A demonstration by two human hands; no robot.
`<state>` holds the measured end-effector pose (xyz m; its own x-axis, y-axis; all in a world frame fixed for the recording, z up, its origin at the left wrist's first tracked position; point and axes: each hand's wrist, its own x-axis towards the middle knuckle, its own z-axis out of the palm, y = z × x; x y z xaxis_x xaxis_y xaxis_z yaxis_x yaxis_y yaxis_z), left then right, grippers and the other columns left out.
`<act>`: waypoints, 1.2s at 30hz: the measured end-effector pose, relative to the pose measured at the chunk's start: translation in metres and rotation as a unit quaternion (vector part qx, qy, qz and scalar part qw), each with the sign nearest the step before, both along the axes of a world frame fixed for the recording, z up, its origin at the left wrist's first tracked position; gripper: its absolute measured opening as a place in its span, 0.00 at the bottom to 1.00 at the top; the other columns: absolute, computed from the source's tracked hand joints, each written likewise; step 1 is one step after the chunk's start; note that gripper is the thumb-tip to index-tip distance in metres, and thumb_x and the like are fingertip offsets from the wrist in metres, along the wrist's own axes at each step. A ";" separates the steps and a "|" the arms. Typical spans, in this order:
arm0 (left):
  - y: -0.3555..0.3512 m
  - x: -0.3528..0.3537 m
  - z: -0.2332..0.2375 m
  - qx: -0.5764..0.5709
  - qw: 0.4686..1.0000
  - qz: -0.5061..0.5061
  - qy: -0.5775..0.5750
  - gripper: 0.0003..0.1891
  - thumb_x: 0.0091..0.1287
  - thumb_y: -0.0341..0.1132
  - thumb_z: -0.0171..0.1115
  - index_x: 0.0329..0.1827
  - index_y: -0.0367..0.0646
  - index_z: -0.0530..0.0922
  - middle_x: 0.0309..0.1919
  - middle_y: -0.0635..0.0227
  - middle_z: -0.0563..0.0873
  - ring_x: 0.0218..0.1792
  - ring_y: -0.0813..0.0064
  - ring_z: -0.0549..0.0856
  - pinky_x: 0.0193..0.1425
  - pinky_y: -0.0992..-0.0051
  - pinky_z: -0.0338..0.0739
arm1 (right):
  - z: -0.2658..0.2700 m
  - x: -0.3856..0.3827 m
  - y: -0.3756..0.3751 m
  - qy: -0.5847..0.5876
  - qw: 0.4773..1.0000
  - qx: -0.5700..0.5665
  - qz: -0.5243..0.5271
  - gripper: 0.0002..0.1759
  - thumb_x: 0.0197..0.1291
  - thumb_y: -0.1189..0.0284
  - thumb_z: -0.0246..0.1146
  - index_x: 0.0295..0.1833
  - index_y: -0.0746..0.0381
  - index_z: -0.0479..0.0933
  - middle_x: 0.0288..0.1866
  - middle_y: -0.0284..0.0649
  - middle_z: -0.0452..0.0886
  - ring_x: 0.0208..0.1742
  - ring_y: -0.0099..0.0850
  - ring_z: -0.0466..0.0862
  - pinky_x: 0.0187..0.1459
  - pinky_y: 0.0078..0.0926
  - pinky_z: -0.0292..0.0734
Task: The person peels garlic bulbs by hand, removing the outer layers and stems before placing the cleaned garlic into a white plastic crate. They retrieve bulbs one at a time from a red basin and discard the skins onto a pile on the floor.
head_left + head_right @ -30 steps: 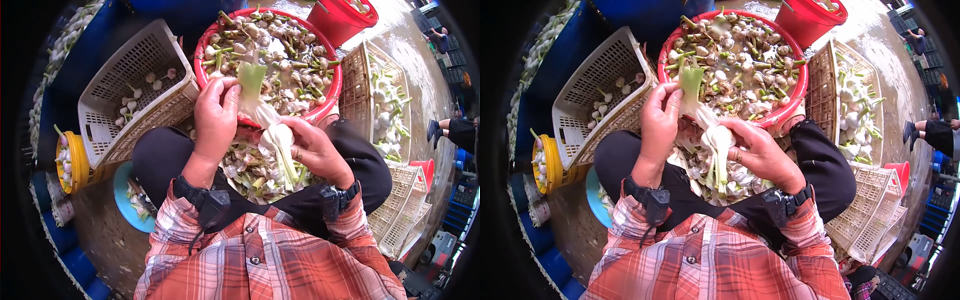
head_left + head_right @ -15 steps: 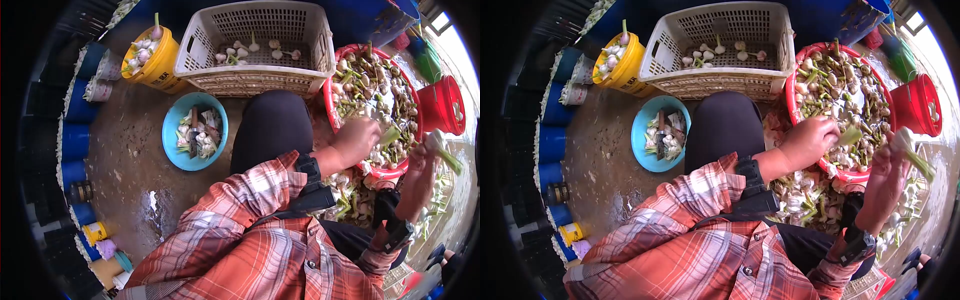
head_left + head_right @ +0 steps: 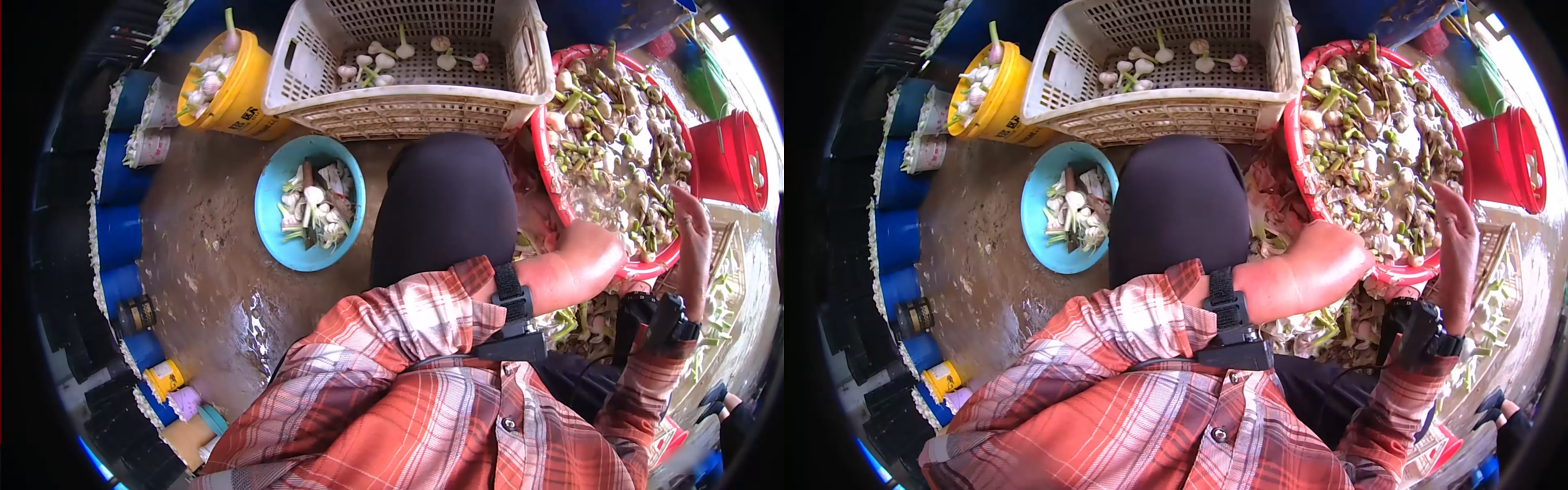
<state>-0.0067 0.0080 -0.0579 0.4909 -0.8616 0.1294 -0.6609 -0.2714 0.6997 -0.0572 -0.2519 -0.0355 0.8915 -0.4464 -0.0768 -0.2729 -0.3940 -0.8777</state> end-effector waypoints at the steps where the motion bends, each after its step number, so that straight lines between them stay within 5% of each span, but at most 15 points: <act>1: 0.002 0.002 0.006 0.031 0.999 -0.010 -0.004 0.04 0.54 0.32 0.65 0.29 0.43 0.86 0.24 0.57 0.85 0.30 0.52 0.88 0.34 0.55 0.81 | -0.024 -0.014 -0.016 0.040 0.998 0.000 -0.057 0.19 0.73 0.72 0.61 0.65 0.65 0.78 0.63 0.40 0.83 0.64 0.25 0.79 0.67 0.26 0.72; 4: 0.004 0.007 0.012 -0.054 0.998 -0.004 0.043 0.06 0.62 0.34 0.65 0.39 0.45 0.86 0.31 0.60 0.86 0.34 0.55 0.87 0.39 0.57 0.81 | -0.068 -0.028 -0.010 0.095 0.985 0.056 -0.131 0.20 0.69 0.69 0.64 0.63 0.66 0.78 0.57 0.42 0.85 0.57 0.28 0.82 0.60 0.27 0.77; 6: 0.001 0.018 0.033 -0.052 0.996 -0.008 0.075 0.07 0.68 0.33 0.62 0.45 0.46 0.85 0.36 0.62 0.85 0.39 0.56 0.86 0.44 0.59 0.79 | -0.132 -0.035 -0.040 0.141 0.984 -0.045 -0.102 0.23 0.63 0.63 0.70 0.59 0.66 0.80 0.47 0.43 0.88 0.48 0.31 0.86 0.48 0.28 0.81; 7: 0.000 0.023 0.037 -0.047 0.995 -0.007 0.082 0.08 0.69 0.33 0.62 0.47 0.44 0.84 0.38 0.61 0.86 0.41 0.56 0.86 0.46 0.60 0.80 | -0.137 -0.026 -0.039 0.210 0.967 -0.041 -0.140 0.25 0.59 0.60 0.73 0.58 0.64 0.82 0.46 0.47 0.88 0.48 0.34 0.87 0.48 0.33 0.81; 10: -0.002 0.033 0.038 -0.009 0.998 -0.007 0.057 0.08 0.68 0.32 0.62 0.47 0.43 0.83 0.41 0.60 0.87 0.44 0.55 0.85 0.49 0.61 0.80 | -0.148 0.002 -0.032 0.178 0.953 -0.222 -0.108 0.20 0.57 0.64 0.70 0.53 0.61 0.83 0.43 0.51 0.87 0.48 0.47 0.87 0.52 0.43 0.81; 14: -0.009 0.032 0.031 0.027 0.997 -0.021 0.066 0.09 0.67 0.33 0.63 0.47 0.43 0.83 0.41 0.61 0.87 0.44 0.54 0.86 0.48 0.61 0.80 | -0.171 0.052 -0.026 0.217 0.948 -0.216 -0.086 0.17 0.62 0.72 0.58 0.57 0.56 0.82 0.48 0.52 0.87 0.53 0.48 0.86 0.56 0.41 0.80; 16: -0.013 0.031 0.033 0.033 0.997 -0.018 0.066 0.09 0.67 0.33 0.64 0.47 0.43 0.83 0.41 0.61 0.87 0.43 0.55 0.86 0.48 0.60 0.80 | -0.190 0.067 -0.032 0.229 0.966 -0.116 -0.034 0.18 0.62 0.68 0.60 0.58 0.55 0.83 0.52 0.49 0.87 0.54 0.47 0.86 0.56 0.41 0.80; 20: -0.016 0.029 0.034 0.053 0.996 -0.019 0.068 0.09 0.67 0.34 0.64 0.47 0.44 0.84 0.40 0.60 0.87 0.43 0.55 0.86 0.47 0.60 0.81 | -0.215 0.073 -0.019 0.222 0.952 -0.054 -0.202 0.14 0.58 0.63 0.65 0.45 0.54 0.88 0.43 0.44 0.90 0.47 0.42 0.89 0.52 0.36 0.81; 24: -0.018 0.030 0.030 0.001 0.997 0.002 0.079 0.09 0.67 0.32 0.65 0.49 0.42 0.84 0.40 0.57 0.86 0.43 0.53 0.86 0.48 0.62 0.81 | -0.150 0.054 0.001 0.048 0.978 0.044 -0.200 0.12 0.59 0.78 0.61 0.44 0.58 0.88 0.34 0.38 0.88 0.37 0.27 0.86 0.44 0.24 0.80; 28: -0.026 0.031 0.037 -0.051 0.988 0.045 0.138 0.14 0.67 0.30 0.65 0.54 0.40 0.82 0.45 0.57 0.84 0.40 0.57 0.86 0.49 0.66 0.80 | -0.092 0.012 0.019 -0.212 0.949 0.003 -0.231 0.14 0.59 0.83 0.63 0.50 0.59 0.81 0.31 0.27 0.76 0.29 0.17 0.74 0.36 0.18 0.74; 30: -0.029 0.029 0.036 -0.047 0.991 0.094 0.087 0.21 0.64 0.33 0.69 0.61 0.42 0.80 0.43 0.61 0.81 0.38 0.65 0.84 0.48 0.68 0.79 | -0.039 -0.007 0.040 -0.149 0.961 0.046 -0.230 0.21 0.59 0.83 0.63 0.58 0.56 0.78 0.34 0.27 0.76 0.30 0.15 0.73 0.33 0.19 0.74; 31: -0.032 0.031 0.036 -0.053 0.994 0.089 0.039 0.23 0.63 0.36 0.70 0.61 0.42 0.79 0.43 0.59 0.80 0.39 0.60 0.84 0.46 0.64 0.79 | -0.017 -0.011 0.053 -0.136 0.970 -0.013 -0.200 0.25 0.58 0.83 0.64 0.62 0.56 0.76 0.32 0.28 0.75 0.30 0.15 0.74 0.32 0.18 0.73; 34: -0.038 0.030 0.031 -0.050 0.998 0.041 -0.008 0.21 0.60 0.40 0.72 0.54 0.42 0.83 0.39 0.56 0.82 0.40 0.52 0.84 0.44 0.58 0.79 | 0.028 -0.017 0.098 -0.110 0.981 -0.128 -0.092 0.25 0.56 0.82 0.64 0.60 0.57 0.76 0.39 0.39 0.80 0.34 0.29 0.81 0.38 0.28 0.78; 36: -0.036 0.023 0.029 -0.039 0.995 0.032 0.092 0.18 0.59 0.39 0.71 0.51 0.42 0.84 0.34 0.56 0.83 0.40 0.49 0.84 0.43 0.56 0.79 | 0.040 -0.023 0.116 -0.102 0.976 -0.182 -0.062 0.26 0.54 0.79 0.70 0.61 0.58 0.76 0.46 0.43 0.82 0.50 0.40 0.84 0.53 0.37 0.78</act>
